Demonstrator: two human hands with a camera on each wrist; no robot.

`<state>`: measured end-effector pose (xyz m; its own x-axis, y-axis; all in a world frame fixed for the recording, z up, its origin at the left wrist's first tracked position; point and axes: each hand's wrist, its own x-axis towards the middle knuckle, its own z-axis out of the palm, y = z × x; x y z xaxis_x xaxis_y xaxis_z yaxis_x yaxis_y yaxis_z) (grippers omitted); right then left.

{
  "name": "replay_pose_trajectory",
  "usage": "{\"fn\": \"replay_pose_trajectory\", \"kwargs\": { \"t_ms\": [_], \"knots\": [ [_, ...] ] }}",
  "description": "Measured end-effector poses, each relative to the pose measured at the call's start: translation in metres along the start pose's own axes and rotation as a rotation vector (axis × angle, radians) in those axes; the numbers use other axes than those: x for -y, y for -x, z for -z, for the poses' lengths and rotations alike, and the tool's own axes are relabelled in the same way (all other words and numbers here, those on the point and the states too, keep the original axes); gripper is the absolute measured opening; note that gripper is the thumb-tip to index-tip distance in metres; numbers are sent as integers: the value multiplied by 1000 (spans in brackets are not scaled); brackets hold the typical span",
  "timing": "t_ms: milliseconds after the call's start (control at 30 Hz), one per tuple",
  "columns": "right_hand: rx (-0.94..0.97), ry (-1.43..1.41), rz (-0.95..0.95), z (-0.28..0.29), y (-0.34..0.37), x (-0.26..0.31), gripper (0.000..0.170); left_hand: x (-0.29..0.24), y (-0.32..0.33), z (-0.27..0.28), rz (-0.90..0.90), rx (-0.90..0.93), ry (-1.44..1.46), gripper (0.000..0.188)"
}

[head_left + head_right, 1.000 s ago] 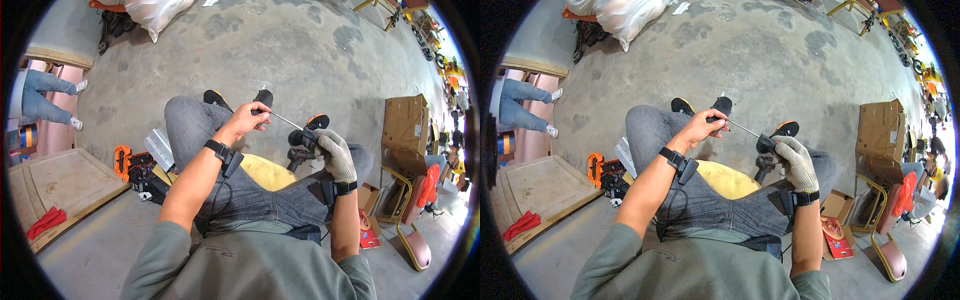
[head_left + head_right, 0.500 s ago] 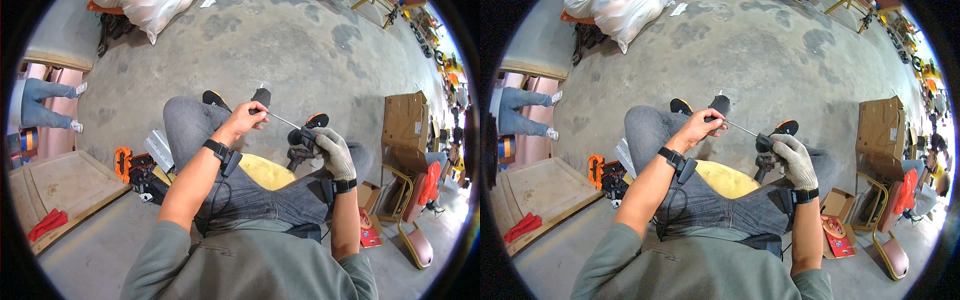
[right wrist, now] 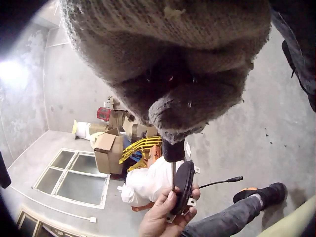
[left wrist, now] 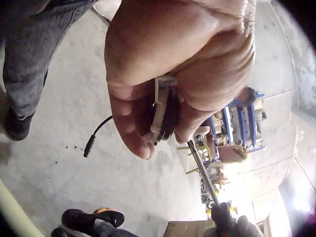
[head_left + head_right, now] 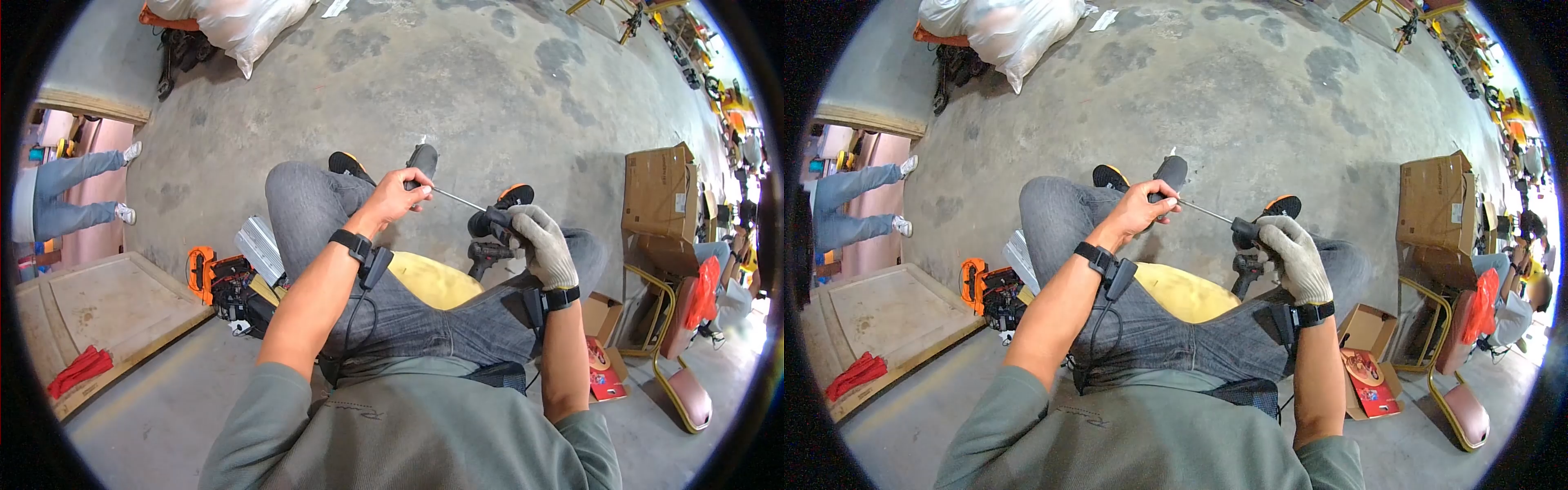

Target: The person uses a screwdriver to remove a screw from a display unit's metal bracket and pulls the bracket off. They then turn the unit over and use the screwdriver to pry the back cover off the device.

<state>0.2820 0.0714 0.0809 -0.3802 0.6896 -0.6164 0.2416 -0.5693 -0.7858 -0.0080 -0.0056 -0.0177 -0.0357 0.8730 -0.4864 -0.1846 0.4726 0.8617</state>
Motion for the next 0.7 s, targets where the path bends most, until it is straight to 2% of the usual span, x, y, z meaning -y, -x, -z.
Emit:
{"fn": "replay_pose_trajectory", "kwargs": {
  "t_ms": [133, 267, 333, 467, 533, 633, 700],
  "knots": [
    [19, -102, 48, -2, 0, -4, 25, 1, 0, -1, 2, -5, -13, 9],
    [30, -51, 56, 2, 0, -5, 29, 4, -2, 0, -6, -22, -6, 8],
    [-49, -103, 77, -2, 0, -3, 33, 5, -1, -1, -12, -23, 0, 8],
    [-56, -129, 85, -4, 3, 2, 35, 5, 1, -2, -27, -9, -41, 7],
    [-33, -53, 113, -4, 3, 0, 36, 6, 0, -2, -26, -12, -36, 7],
    [-44, -80, 119, -5, 3, 0, 36, 8, -1, -1, -30, -5, -40, 12],
    [-61, -72, 113, -1, 3, 1, 35, 1, 3, -5, -61, 0, -95, 28]
  ]
}}
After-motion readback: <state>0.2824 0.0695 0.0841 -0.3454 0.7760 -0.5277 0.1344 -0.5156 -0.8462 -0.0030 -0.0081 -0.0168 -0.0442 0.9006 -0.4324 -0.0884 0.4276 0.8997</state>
